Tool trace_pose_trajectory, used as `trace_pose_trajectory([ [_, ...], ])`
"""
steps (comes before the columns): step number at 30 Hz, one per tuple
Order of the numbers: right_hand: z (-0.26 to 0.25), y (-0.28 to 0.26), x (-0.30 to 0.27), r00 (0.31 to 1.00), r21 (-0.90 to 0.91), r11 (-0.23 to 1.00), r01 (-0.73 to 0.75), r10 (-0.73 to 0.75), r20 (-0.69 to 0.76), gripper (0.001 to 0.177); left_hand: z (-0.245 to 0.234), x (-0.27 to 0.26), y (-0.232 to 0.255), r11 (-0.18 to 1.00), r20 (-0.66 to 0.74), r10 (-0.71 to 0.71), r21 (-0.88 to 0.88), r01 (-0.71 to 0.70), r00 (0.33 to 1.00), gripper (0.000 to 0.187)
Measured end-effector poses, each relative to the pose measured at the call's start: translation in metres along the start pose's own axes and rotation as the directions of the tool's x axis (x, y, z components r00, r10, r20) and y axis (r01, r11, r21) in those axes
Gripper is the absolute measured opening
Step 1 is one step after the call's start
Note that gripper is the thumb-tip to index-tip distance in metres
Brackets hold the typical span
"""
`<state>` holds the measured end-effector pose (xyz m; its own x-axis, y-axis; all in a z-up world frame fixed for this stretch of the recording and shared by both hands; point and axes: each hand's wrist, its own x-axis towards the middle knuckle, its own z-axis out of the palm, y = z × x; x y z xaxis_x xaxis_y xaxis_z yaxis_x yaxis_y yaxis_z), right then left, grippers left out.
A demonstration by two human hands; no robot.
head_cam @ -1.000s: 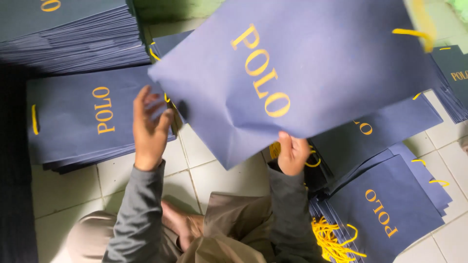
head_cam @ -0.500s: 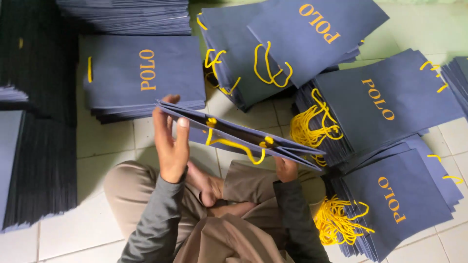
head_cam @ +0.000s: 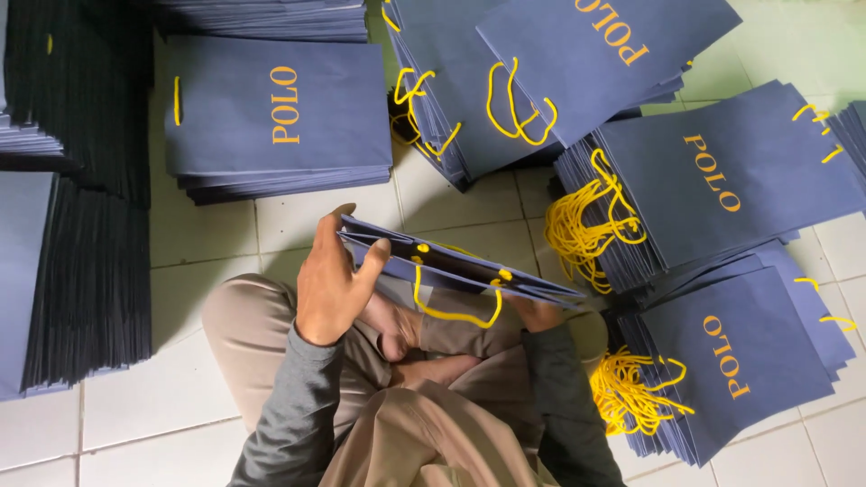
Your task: Attaching yellow rope handles to blue paper bags by threading them through holes and knotting them.
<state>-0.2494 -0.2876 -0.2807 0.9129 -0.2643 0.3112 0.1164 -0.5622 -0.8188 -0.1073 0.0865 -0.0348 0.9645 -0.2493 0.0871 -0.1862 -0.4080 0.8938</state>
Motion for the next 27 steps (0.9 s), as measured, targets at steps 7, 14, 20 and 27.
trace_pose_trajectory([
  [7, -0.083, -0.206, 0.050, 0.934, 0.246, 0.934, 0.260, -0.308, 0.183, 0.089, 0.001, -0.003, -0.009, 0.957, 0.016, 0.033, -0.288, -0.027, 0.999, 0.056],
  [14, -0.004, -0.313, 0.089, 0.835, -0.037, 0.886, 0.463, -0.422, 0.352, 0.036, 0.003, -0.008, -0.005, 0.915, -0.136, 0.323, -0.209, -0.346, 0.937, 0.019],
  [20, 0.024, -0.327, 0.129, 0.716, -0.018, 0.854, 0.520, -0.423, 0.556, 0.028, -0.002, -0.017, -0.006, 0.940, -0.040, 0.309, -0.141, -0.311, 0.950, 0.050],
  [27, 0.036, -0.304, 0.132, 0.702, -0.068, 0.803, 0.591, -0.471, 0.534, 0.009, -0.003, -0.014, -0.005, 0.953, -0.075, 0.271, -0.119, -0.279, 0.960, 0.049],
])
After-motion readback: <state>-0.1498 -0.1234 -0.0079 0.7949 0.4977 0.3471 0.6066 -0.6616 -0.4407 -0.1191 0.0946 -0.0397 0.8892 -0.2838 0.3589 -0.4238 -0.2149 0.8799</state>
